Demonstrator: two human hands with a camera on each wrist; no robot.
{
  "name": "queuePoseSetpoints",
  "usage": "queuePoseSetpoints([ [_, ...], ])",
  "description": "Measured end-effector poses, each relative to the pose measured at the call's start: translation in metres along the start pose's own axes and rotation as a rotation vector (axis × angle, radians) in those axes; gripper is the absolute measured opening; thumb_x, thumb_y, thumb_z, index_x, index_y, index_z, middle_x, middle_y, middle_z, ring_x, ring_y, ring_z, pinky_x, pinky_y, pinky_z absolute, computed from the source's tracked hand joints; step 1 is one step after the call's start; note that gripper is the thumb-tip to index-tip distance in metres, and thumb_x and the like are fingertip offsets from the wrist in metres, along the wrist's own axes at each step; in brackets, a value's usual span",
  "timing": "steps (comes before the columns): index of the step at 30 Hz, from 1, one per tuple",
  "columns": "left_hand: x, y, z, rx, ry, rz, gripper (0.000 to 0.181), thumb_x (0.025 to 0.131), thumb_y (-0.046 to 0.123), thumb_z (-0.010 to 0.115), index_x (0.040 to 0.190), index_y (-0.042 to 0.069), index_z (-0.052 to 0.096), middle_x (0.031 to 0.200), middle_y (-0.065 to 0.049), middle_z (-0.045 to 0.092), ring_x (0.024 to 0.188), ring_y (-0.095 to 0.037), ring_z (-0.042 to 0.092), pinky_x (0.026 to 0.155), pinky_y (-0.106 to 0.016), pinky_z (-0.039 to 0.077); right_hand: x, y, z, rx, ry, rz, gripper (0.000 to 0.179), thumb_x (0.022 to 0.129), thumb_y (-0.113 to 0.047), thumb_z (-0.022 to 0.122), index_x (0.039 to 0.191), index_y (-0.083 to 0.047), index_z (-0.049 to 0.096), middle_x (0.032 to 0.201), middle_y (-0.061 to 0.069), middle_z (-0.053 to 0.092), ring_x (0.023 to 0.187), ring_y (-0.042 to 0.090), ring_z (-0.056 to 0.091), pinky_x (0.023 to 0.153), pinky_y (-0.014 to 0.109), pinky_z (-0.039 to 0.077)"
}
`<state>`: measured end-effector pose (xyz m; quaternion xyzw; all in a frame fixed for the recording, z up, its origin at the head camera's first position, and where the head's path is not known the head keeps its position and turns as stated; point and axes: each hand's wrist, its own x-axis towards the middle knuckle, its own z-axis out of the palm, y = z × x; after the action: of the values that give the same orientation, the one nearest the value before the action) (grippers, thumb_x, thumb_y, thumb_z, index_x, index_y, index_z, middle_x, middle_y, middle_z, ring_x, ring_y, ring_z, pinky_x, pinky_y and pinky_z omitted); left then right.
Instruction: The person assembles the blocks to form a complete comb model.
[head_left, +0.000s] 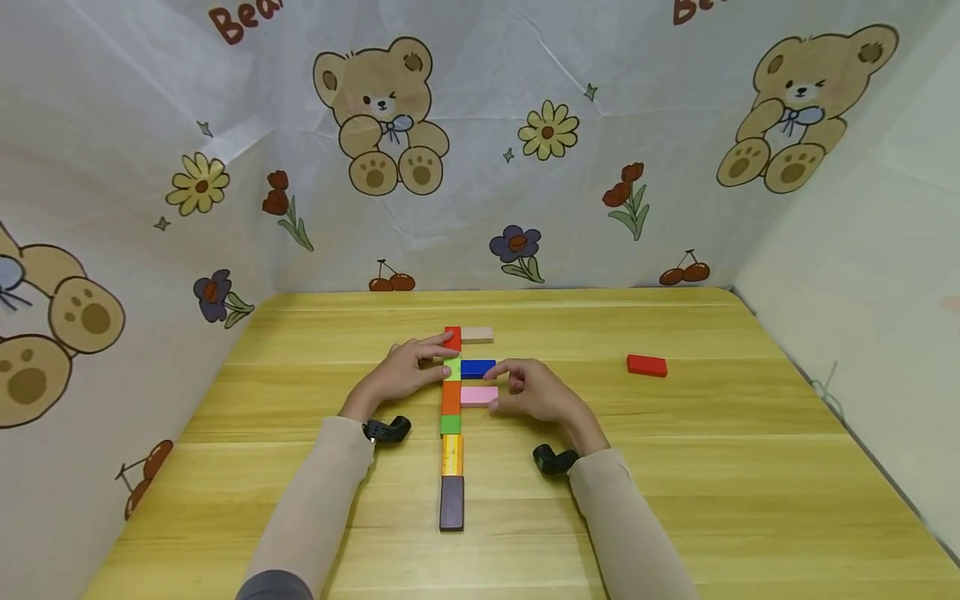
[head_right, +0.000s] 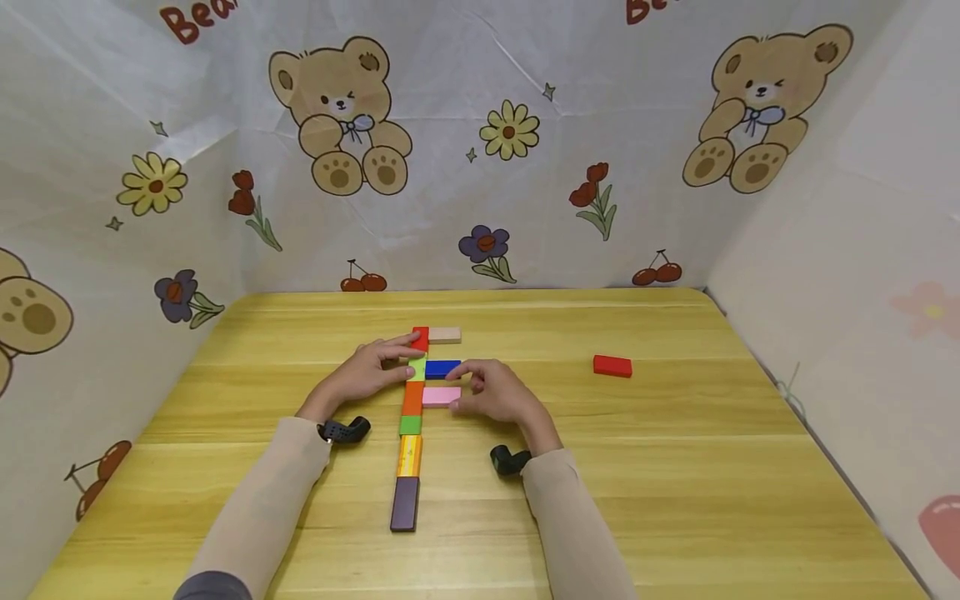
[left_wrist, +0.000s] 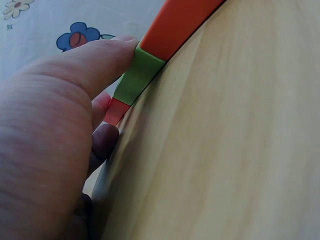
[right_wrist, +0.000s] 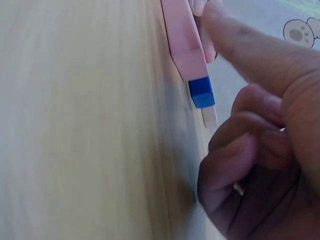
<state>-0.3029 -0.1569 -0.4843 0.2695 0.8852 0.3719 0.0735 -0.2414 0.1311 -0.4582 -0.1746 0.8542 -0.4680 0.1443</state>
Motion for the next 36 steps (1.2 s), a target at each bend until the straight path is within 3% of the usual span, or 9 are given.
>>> queuePoseSetpoints([
  [7,0.0,0.0,0.0,0.001,0.001,-0.003,0.039,0.096,0.048,0.065,0.134,0.039,0.065,0.16,0.016,0.036,0.15,-0.024,0.033,0.112,-0.048,0.02,-0.005,-0.008,-0.011,0.006,0.042,-0.035,0.03,0.087,-0.024,0.08,0.112,-0.012,0.069,0.069,0.0,0.034,0.06,0.017,0.034,0.059,0.027,0.032],
  [15,0.0,-0.001,0.002,-0.018,0.005,0.015,0.039,0.095,0.046,0.066,0.133,0.037,0.065,0.16,0.016,0.037,0.149,-0.024,0.035,0.113,-0.053,0.015,-0.021,-0.011,-0.032,-0.094,0.143,-0.054,0.032,0.089,-0.028,0.078,0.114,-0.01,0.067,0.069,-0.001,0.034,0.061,0.017,0.034,0.062,0.03,0.033],
  [27,-0.003,-0.001,-0.001,-0.012,0.009,0.0,0.04,0.096,0.048,0.065,0.134,0.039,0.064,0.161,0.016,0.036,0.147,-0.024,0.037,0.111,-0.047,0.019,-0.051,0.01,-0.071,-0.224,0.346,-0.12,0.032,0.087,-0.031,0.079,0.116,-0.022,0.068,0.074,0.003,0.039,0.064,0.016,0.034,0.058,0.03,0.031],
  [31,-0.002,-0.002,0.0,-0.005,0.013,0.012,0.04,0.096,0.048,0.065,0.134,0.039,0.064,0.161,0.014,0.036,0.149,-0.024,0.034,0.111,-0.049,0.019,-0.06,0.018,-0.085,-0.242,0.386,-0.152,0.031,0.088,-0.032,0.078,0.116,-0.023,0.068,0.075,0.004,0.04,0.063,0.015,0.033,0.058,0.029,0.031],
  [36,-0.001,0.0,0.0,-0.002,0.006,0.02,0.04,0.096,0.048,0.064,0.135,0.038,0.064,0.161,0.016,0.036,0.149,-0.024,0.034,0.112,-0.049,0.019,-0.072,0.035,-0.102,-0.279,0.416,-0.132,0.029,0.092,-0.035,0.073,0.116,-0.021,0.068,0.075,0.002,0.04,0.06,0.013,0.031,0.057,0.029,0.031],
])
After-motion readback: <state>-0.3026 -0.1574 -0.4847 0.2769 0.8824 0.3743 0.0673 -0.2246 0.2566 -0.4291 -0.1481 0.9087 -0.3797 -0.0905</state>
